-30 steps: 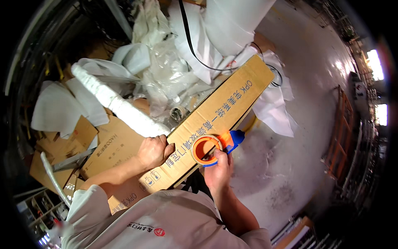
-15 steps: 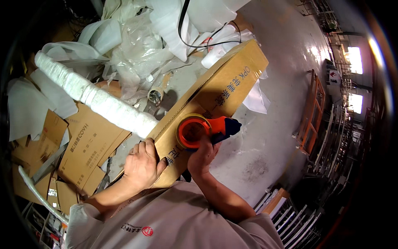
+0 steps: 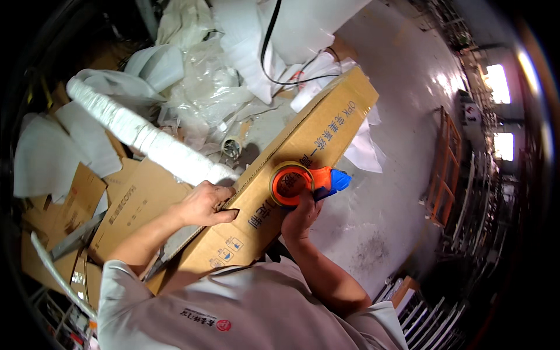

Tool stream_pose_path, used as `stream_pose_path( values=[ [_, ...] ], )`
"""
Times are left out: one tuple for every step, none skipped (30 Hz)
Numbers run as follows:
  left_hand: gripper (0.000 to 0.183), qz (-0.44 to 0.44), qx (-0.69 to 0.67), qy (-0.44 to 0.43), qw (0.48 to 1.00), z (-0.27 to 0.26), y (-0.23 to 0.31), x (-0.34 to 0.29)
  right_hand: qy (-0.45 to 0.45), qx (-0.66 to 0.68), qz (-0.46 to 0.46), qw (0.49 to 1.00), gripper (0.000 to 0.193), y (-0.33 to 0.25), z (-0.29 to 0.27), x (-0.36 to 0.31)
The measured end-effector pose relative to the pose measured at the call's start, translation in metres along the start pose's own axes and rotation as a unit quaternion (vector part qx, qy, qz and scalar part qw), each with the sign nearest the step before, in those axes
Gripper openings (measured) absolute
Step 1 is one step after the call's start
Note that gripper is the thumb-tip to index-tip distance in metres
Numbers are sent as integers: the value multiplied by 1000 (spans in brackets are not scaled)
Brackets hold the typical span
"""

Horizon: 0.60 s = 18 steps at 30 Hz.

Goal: The person seals a long cardboard box using a tape dispenser, applying tape along the top seams and the ends.

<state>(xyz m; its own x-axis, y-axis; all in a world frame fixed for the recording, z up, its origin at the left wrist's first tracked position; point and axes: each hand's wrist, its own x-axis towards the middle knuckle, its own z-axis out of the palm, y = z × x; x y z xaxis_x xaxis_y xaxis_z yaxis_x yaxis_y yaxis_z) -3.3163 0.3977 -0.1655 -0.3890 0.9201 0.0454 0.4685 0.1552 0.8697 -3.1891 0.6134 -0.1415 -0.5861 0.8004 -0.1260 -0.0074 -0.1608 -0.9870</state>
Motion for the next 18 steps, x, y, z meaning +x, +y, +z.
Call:
stream_pose_path(
  values=[
    [41, 6, -48, 74, 996, 7, -2, 5, 5, 17, 9, 1000, 38, 0, -1, 0],
    [43, 7, -100, 148, 984, 21, 3, 6, 7, 31, 20, 999, 37, -1, -3, 0],
    [53, -1, -158, 220, 963, 37, 5, 6, -10, 10, 11, 1000, 41, 1, -6, 1],
    [58, -47, -255, 187, 947, 43, 6, 4, -8, 10, 11, 1000, 43, -2, -8, -2],
    [59, -36, -309, 177, 934, 48, -1, 2, -10, 16, 9, 1000, 45, -4, -4, -4],
    [60, -27, -361, 167, 917, 55, -8, 1, -14, 22, 8, 1000, 48, -5, -2, -4],
    [63, -15, -387, 175, 905, 58, -8, 2, -12, 1, 17, 1000, 53, -5, -5, -3],
    [66, -19, -372, 175, 911, 59, -8, 5, -22, -25, 5, 999, 56, -6, -6, -7],
    [70, -24, -357, 178, 917, 60, -7, 5, 2, -22, -21, 1000, 56, -4, -3, -8],
    [73, -35, -337, 177, 924, 54, 2, 2, 28, -13, -43, 999, 56, -3, 2, -14],
    [66, -64, -344, 167, 922, 48, 6, 3, 30, -21, -49, 998, 55, 0, 0, -14],
    [64, -67, -364, 165, 914, 54, 7, 2, 27, -17, -32, 999, 53, -2, 0, -11],
    [61, -66, -374, 168, 910, 54, 4, 3, 22, -19, -31, 999, 52, -3, 1, -9],
    [59, -64, -384, 171, 905, 53, 3, 4, 17, -21, -29, 999, 50, -5, 2, -7],
    [55, -54, -387, 176, 903, 50, 1, 4, 20, -16, -21, 999, 49, -10, 5, -2],
    [52, -49, -396, 180, 899, 48, 2, 3, 25, -17, -6, 1000, 47, -13, 5, 0],
    [48, -44, -405, 184, 894, 47, 2, 2, 30, -19, 8, 999, 46, -19, 3, 3],
    [45, -39, -466, 177, 866, 52, -2, -1, -4, -80, -20, 997, 39, -32, -6, 3]
  ],
)
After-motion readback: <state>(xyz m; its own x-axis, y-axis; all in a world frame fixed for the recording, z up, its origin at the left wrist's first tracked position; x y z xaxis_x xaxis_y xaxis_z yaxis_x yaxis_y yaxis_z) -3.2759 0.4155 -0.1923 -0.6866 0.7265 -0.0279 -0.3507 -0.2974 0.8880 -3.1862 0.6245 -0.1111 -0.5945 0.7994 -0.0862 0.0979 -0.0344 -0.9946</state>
